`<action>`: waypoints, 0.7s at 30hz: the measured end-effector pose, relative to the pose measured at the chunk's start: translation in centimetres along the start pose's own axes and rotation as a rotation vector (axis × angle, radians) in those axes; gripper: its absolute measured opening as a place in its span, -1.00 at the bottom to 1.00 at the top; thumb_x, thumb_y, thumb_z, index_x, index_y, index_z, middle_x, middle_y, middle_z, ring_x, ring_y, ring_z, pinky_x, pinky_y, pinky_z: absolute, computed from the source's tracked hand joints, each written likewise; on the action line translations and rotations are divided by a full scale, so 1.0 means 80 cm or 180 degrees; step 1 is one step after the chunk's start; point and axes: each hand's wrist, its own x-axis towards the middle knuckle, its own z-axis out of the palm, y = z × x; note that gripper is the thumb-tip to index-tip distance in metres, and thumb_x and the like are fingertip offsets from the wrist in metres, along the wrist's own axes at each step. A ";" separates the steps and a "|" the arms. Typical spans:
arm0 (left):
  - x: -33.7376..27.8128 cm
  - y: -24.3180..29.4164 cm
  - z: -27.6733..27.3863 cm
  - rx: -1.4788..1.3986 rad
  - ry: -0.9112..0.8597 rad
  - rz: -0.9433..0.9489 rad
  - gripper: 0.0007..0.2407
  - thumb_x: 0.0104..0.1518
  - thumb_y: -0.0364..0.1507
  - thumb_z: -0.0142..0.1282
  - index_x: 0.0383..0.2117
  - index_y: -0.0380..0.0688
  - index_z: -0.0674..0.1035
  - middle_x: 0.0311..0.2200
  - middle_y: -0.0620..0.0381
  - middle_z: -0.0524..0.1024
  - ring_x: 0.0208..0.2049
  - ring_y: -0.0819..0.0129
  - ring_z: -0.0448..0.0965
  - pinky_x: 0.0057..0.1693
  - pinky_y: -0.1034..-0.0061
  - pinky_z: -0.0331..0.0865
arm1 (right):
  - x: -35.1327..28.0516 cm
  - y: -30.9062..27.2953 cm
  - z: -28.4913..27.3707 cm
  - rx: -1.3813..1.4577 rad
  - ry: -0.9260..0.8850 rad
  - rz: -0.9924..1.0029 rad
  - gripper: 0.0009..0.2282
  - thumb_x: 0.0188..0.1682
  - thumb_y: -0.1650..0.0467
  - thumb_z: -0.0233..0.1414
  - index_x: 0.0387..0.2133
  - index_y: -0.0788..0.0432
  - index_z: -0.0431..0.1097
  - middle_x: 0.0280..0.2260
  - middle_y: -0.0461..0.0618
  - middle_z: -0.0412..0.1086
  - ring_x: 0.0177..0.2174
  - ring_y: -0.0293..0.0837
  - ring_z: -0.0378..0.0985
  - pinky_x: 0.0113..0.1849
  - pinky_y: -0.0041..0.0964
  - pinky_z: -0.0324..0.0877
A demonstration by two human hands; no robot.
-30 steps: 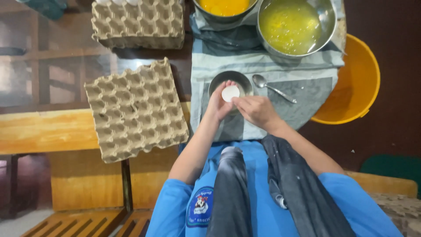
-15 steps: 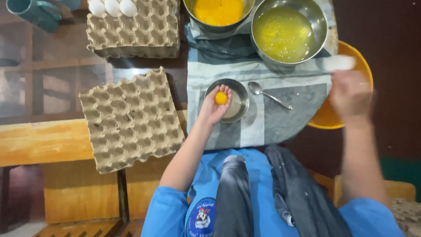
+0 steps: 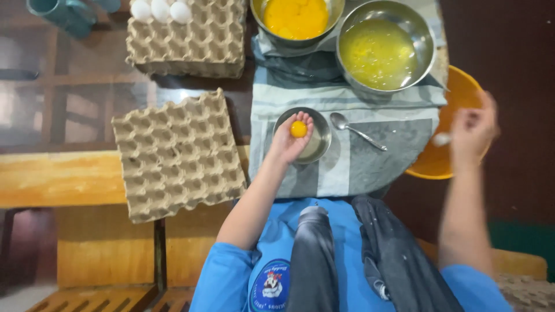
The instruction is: Separating egg yolks from egg whites by hand and using eggshells over a bowl
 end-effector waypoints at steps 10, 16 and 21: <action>0.022 -0.028 -0.024 0.0459 -0.0055 0.0767 -0.75 0.39 -0.31 -0.11 -0.13 -0.23 0.57 -0.15 0.00 0.61 -0.15 0.19 0.67 0.03 0.39 0.62 | -0.036 -0.286 0.230 0.4790 -0.1185 0.2932 -0.53 0.13 0.06 -0.11 0.08 0.11 0.43 -0.01 0.04 0.52 0.04 -0.12 0.57 0.11 -0.31 0.39; -0.061 -0.049 0.049 0.1169 0.0233 0.1603 -0.62 0.47 -0.25 -0.25 0.09 -0.30 0.53 0.11 -0.14 0.49 0.15 0.11 0.52 0.23 0.30 0.41 | -0.053 -0.335 0.249 0.5281 -0.0944 0.3266 -0.53 0.16 0.13 -0.13 0.05 0.27 0.45 0.01 0.27 0.49 0.03 -0.01 0.58 0.13 -0.26 0.44; -0.059 -0.059 0.040 0.1479 0.0609 0.2202 -0.66 0.44 -0.30 -0.15 0.07 -0.33 0.56 0.07 -0.21 0.52 0.12 0.05 0.53 0.22 0.22 0.42 | -0.066 -0.328 0.275 0.5370 -0.0914 0.3616 -0.52 0.16 0.13 -0.15 0.03 0.29 0.47 0.03 0.28 0.48 0.04 0.04 0.57 0.15 -0.18 0.41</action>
